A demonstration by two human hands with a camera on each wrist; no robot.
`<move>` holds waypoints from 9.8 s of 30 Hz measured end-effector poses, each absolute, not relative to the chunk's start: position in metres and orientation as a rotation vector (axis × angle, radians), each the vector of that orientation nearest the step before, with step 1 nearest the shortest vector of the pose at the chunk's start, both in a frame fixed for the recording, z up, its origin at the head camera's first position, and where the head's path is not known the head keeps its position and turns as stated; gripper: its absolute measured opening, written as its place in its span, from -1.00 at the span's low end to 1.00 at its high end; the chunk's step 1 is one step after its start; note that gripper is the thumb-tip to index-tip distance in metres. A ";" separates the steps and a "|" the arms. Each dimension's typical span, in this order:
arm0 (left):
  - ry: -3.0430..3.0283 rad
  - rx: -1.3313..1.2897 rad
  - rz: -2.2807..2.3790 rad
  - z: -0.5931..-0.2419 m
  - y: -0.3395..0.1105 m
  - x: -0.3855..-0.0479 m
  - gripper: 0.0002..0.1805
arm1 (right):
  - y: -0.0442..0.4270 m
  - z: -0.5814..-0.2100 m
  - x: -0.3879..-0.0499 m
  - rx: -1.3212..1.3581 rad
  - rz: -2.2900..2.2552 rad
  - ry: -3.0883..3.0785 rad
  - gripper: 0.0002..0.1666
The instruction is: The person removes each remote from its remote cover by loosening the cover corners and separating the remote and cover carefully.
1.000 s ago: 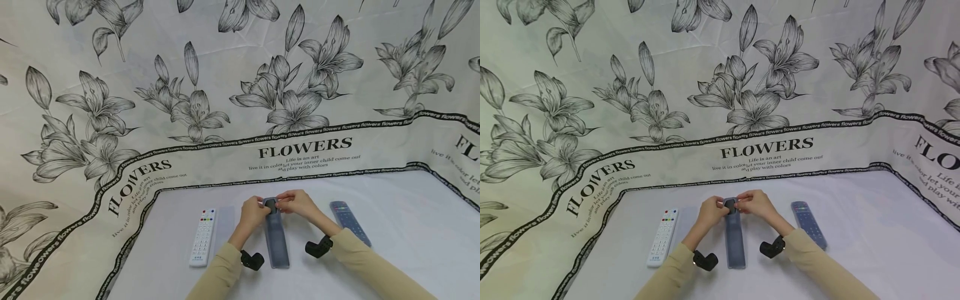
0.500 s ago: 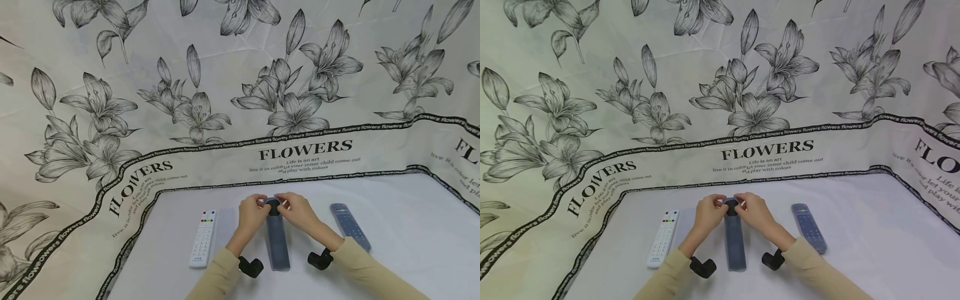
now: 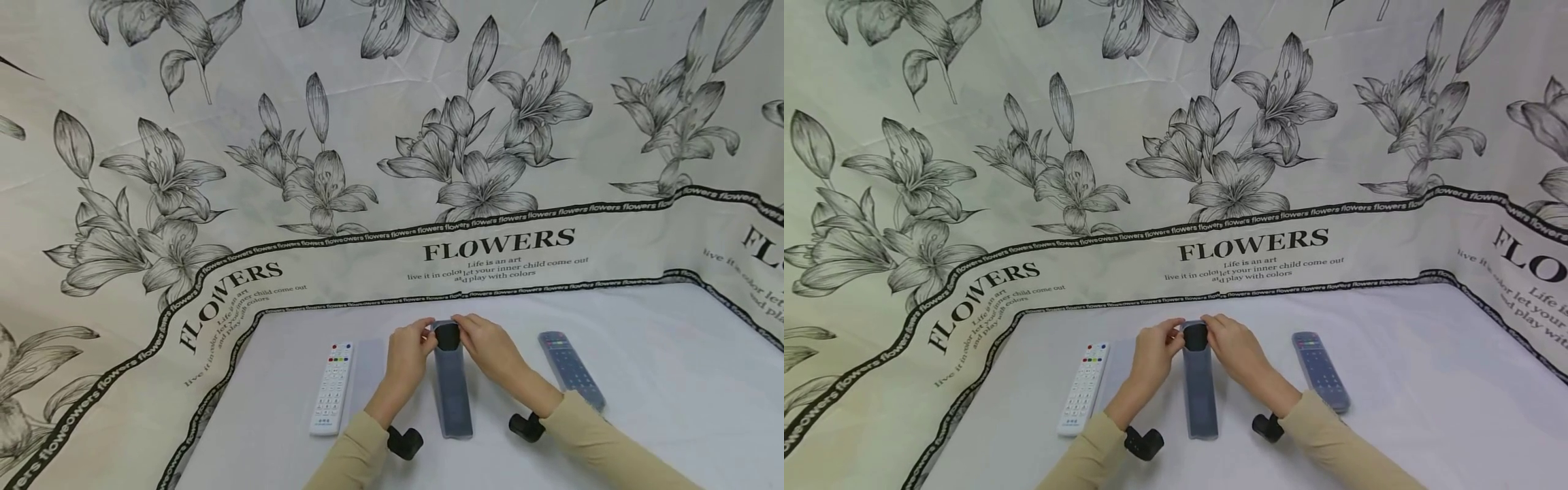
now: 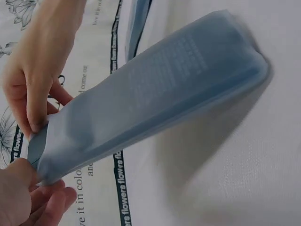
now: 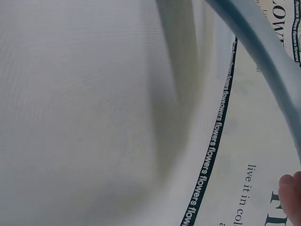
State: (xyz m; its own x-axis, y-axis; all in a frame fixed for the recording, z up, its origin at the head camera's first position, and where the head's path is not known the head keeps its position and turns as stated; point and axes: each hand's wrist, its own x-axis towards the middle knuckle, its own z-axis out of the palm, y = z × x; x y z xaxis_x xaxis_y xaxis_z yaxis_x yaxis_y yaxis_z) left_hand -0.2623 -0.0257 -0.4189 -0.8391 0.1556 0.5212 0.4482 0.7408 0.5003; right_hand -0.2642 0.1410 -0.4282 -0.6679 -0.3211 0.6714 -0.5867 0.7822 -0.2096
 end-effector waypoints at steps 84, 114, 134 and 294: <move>-2.074 -0.092 -1.856 -0.427 -0.021 -0.219 -0.84 | 0.157 -0.401 -0.223 0.428 1.798 -2.499 -0.65; -1.988 -0.027 -1.814 -0.434 -0.012 -0.209 -0.94 | 0.162 -0.384 -0.226 0.410 1.831 -2.713 -0.75; -1.941 -0.020 -1.758 -0.439 -0.009 -0.213 -0.95 | 0.157 -0.377 -0.235 0.289 1.753 -2.821 -0.75; -2.055 0.283 -1.920 -0.470 -0.016 -0.219 -0.95 | 0.153 -0.429 -0.241 -0.046 2.129 -2.711 -0.90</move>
